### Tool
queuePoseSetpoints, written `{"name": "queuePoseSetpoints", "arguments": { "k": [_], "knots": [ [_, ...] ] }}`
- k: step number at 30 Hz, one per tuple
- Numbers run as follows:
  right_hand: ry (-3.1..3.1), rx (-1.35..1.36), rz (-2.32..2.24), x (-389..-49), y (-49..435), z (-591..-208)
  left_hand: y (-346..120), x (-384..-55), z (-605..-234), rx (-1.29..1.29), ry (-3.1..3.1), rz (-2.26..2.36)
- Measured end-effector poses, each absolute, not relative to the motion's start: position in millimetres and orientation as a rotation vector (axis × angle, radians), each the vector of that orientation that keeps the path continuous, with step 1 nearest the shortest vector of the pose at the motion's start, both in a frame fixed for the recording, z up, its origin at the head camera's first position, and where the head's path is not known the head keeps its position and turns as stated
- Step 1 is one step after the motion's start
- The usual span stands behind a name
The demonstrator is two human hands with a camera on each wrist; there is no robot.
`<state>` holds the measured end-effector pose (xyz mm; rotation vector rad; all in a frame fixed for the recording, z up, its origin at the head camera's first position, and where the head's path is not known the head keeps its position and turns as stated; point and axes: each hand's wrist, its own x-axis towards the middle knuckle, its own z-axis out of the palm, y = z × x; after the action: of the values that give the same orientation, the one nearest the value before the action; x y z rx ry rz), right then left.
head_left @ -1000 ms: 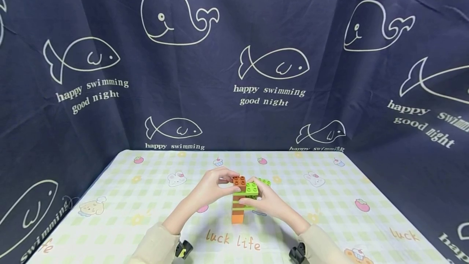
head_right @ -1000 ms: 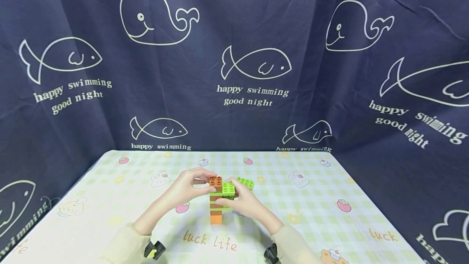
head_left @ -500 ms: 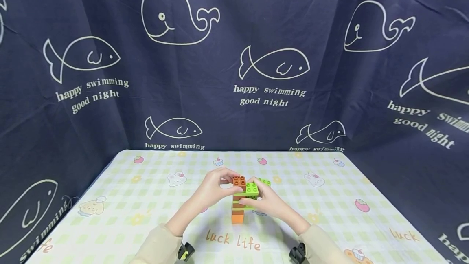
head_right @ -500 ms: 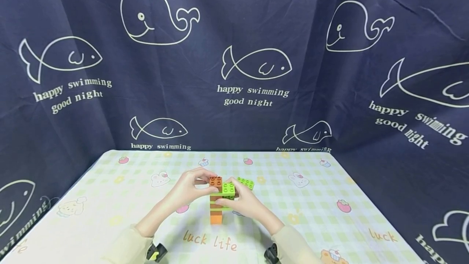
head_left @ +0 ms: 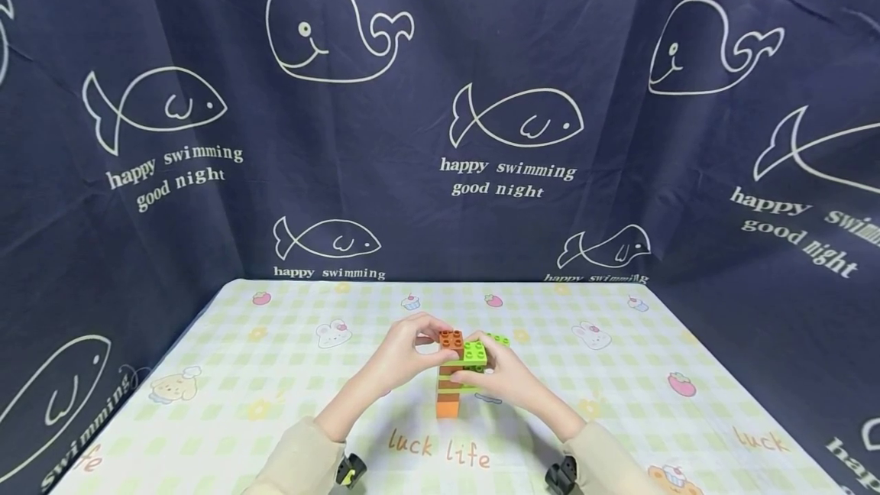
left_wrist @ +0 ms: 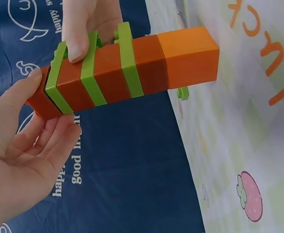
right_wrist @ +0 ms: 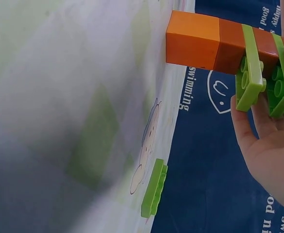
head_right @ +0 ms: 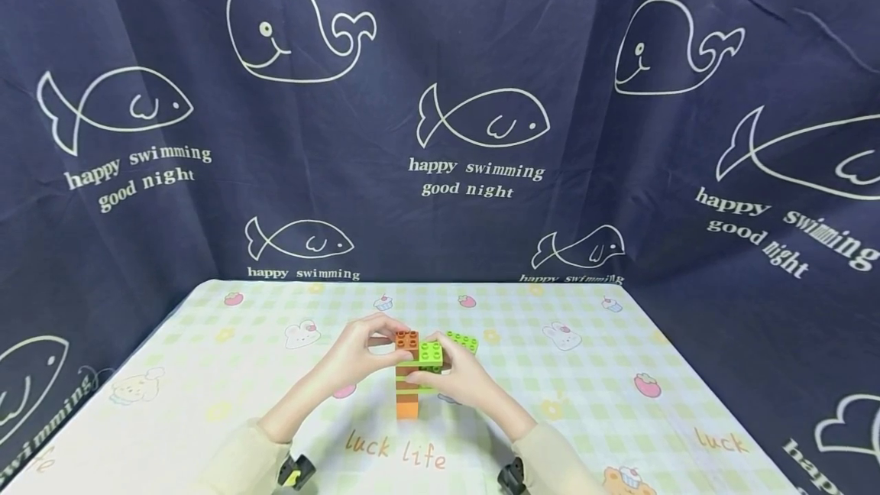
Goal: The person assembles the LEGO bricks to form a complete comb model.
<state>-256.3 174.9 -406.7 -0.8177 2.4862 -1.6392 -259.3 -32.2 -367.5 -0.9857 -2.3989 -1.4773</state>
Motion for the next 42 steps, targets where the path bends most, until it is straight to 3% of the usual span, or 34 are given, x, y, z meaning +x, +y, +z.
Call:
{"name": "queuePoseSetpoints", "arguments": {
  "k": [15, 42],
  "knots": [
    [2.489, -0.884, -1.619, -258, 181, -406, -31, -260, -371, -0.980, -2.385, -1.535],
    [2.568, -0.735, -1.545, -250, 205, -402, -35, -261, -376, -0.973, -2.402, -1.620]
  ]
}}
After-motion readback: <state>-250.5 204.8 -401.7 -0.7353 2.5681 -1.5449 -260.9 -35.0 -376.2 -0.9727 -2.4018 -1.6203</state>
